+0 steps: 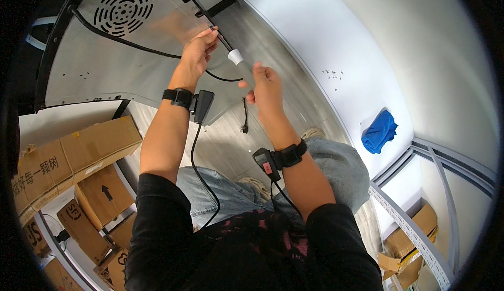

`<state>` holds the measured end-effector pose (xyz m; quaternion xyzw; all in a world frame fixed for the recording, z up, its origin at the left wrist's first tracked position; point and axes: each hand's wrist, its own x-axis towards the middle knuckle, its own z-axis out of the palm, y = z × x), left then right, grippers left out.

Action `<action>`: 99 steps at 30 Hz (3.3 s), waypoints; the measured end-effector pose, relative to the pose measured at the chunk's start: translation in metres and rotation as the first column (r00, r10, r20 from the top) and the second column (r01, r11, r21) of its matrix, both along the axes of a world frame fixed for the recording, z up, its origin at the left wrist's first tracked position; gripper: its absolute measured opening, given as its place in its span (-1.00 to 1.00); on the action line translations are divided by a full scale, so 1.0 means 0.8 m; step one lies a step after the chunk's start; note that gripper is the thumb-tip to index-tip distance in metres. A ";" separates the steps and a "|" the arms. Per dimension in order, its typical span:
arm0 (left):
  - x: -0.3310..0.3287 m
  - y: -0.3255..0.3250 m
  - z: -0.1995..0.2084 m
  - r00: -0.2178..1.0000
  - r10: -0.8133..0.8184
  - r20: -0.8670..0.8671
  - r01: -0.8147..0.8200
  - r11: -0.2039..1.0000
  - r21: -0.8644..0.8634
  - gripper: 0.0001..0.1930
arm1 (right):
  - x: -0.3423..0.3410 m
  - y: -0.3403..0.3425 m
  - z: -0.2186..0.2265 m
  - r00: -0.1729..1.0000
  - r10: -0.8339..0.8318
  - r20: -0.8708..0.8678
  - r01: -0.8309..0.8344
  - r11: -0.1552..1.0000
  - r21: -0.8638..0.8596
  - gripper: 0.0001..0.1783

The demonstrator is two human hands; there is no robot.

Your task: The person uses a screwdriver to tighten screws on the back panel of an electronic device. They repeatedly insert and turn the screwdriver at multiple screw locations along the device's edge.

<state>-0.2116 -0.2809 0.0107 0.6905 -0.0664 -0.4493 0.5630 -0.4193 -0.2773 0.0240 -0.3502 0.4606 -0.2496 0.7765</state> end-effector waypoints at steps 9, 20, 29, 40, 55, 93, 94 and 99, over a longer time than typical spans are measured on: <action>0.002 -0.001 -0.001 1.000 0.003 -0.021 -0.003 1.000 -0.006 -0.76 | 0.004 0.009 -0.006 0.996 -0.076 0.037 0.074 0.995 0.063 -0.51; 0.002 0.001 0.000 0.998 -0.052 -0.020 0.052 0.999 0.009 -0.76 | -0.001 0.009 -0.012 1.000 -0.016 -0.012 0.016 0.999 -0.029 -0.63; 0.001 0.002 0.003 0.998 -0.057 -0.024 0.057 0.998 0.017 -0.71 | -0.002 0.009 -0.008 0.998 -0.026 0.062 0.025 1.000 0.015 -0.68; -0.001 0.002 0.007 0.998 -0.067 -0.018 0.067 0.998 0.015 -0.69 | -0.014 0.005 -0.016 0.964 -0.073 0.257 -0.035 0.920 0.390 -0.66; -0.041 0.018 0.013 0.984 -0.071 0.166 0.085 0.993 -0.079 -0.61 | -0.064 -0.034 0.049 0.953 -0.273 0.130 0.265 0.961 0.075 -0.68; -0.343 -0.172 -0.303 0.478 -0.343 0.808 0.378 0.911 0.164 -0.82 | -0.353 -0.243 -0.197 0.998 -0.054 -0.032 0.045 0.971 -0.236 -0.78; -0.343 -0.173 -0.304 0.501 -0.342 0.795 0.373 0.914 0.159 -0.84 | -0.354 -0.245 -0.197 0.998 -0.054 -0.021 0.048 0.971 -0.233 -0.78; -0.323 -0.169 -0.289 0.946 -0.241 0.217 0.248 0.969 -0.007 -0.89 | -0.342 -0.247 -0.191 0.998 0.058 -0.037 -0.066 0.954 -0.293 -0.77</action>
